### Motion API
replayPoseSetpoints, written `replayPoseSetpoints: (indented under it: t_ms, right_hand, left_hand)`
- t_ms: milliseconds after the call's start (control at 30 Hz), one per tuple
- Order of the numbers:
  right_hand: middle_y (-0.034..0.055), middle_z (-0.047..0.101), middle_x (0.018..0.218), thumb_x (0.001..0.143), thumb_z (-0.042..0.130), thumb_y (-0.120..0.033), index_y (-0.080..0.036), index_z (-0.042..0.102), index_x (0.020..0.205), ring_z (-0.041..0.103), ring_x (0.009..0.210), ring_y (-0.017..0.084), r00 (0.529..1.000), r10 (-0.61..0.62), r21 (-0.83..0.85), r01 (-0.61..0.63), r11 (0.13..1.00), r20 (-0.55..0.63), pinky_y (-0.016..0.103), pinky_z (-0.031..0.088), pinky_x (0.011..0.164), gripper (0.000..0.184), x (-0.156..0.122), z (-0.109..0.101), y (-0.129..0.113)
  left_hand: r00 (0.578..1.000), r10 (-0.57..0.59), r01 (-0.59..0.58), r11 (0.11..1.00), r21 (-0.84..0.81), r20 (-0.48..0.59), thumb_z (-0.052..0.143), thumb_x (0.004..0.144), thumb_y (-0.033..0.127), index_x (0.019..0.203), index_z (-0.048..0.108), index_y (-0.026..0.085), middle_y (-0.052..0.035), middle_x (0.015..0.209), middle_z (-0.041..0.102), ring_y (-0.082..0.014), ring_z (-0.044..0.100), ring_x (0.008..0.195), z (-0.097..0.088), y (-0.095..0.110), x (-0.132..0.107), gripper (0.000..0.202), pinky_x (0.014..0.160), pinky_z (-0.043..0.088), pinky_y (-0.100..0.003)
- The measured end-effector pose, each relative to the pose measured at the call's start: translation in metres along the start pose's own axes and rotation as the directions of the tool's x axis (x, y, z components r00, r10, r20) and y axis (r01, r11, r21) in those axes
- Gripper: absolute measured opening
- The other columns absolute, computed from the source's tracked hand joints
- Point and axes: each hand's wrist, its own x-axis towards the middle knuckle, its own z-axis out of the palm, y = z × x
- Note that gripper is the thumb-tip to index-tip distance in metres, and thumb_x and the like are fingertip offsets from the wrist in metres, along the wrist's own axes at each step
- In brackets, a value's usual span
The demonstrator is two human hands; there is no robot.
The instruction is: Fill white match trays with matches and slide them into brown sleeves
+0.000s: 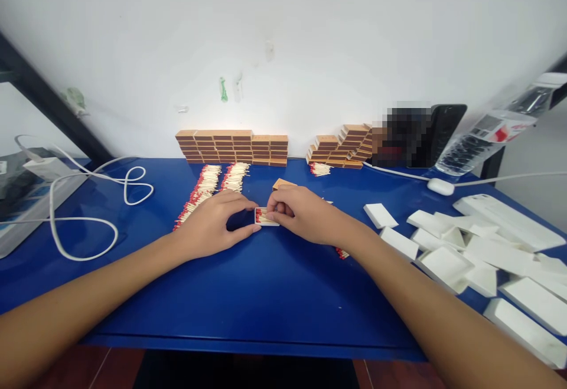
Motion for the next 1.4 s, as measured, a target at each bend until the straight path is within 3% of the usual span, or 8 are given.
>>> replayPoseSetpoints:
  t_ms: [500, 800, 1167, 1400]
  right_hand:
    - [0.0034, 0.061, 0.086, 0.104, 0.058, -0.039, -0.024, 0.073, 0.098, 0.057, 0.081, 0.019, 0.998, -0.057, 0.028, 0.057, 0.998, 0.013, 0.032, 0.044, 0.069, 0.022, 0.0010, 0.0026, 0.0014]
    - [0.0033, 0.063, 0.094, 0.101, 0.063, -0.035, -0.023, 0.065, 0.094, 0.057, 0.075, 0.016, 0.996, -0.029, -0.013, 0.028, 1.000, -0.085, 0.031, 0.045, 0.068, 0.014, 0.0015, 0.0061, 0.0045]
    - [0.0051, 0.062, 0.091, 0.102, 0.060, -0.039, -0.025, 0.078, 0.097, 0.057, 0.073, 0.017, 0.997, -0.074, -0.031, 0.073, 0.997, -0.015, 0.032, 0.046, 0.067, 0.024, -0.0011, -0.0016, -0.0001]
    - [0.0040, 0.064, 0.088, 0.101, 0.061, -0.035, -0.023, 0.077, 0.098, 0.057, 0.071, 0.016, 0.994, -0.084, -0.046, 0.081, 0.996, -0.069, 0.031, 0.046, 0.066, 0.020, -0.0005, -0.0007, 0.0031]
  left_hand:
    - [1.000, 0.014, -0.014, 1.000, 0.004, 0.019, 0.070, 0.100, 0.042, 0.121, 0.071, 0.020, -0.0082, 0.112, 0.072, -0.0289, 0.067, 0.108, -0.0010, 0.0002, -0.0018, 0.030, 0.096, 0.055, -0.047]
    - [1.000, 0.025, -0.026, 0.999, 0.021, 0.015, 0.069, 0.101, 0.041, 0.124, 0.070, 0.019, -0.0093, 0.113, 0.072, -0.0291, 0.067, 0.109, -0.0010, 0.0003, -0.0002, 0.032, 0.097, 0.056, -0.048]
    - [1.000, 0.023, -0.023, 1.000, -0.017, 0.001, 0.069, 0.101, 0.041, 0.124, 0.070, 0.021, -0.0078, 0.112, 0.073, -0.0284, 0.068, 0.107, -0.0012, 0.0017, -0.0002, 0.031, 0.095, 0.055, -0.047]
    - [0.998, 0.055, -0.056, 0.996, -0.076, -0.012, 0.069, 0.101, 0.040, 0.126, 0.071, 0.023, -0.0077, 0.114, 0.072, -0.0269, 0.067, 0.109, -0.0015, 0.0019, -0.0012, 0.030, 0.098, 0.055, -0.045]
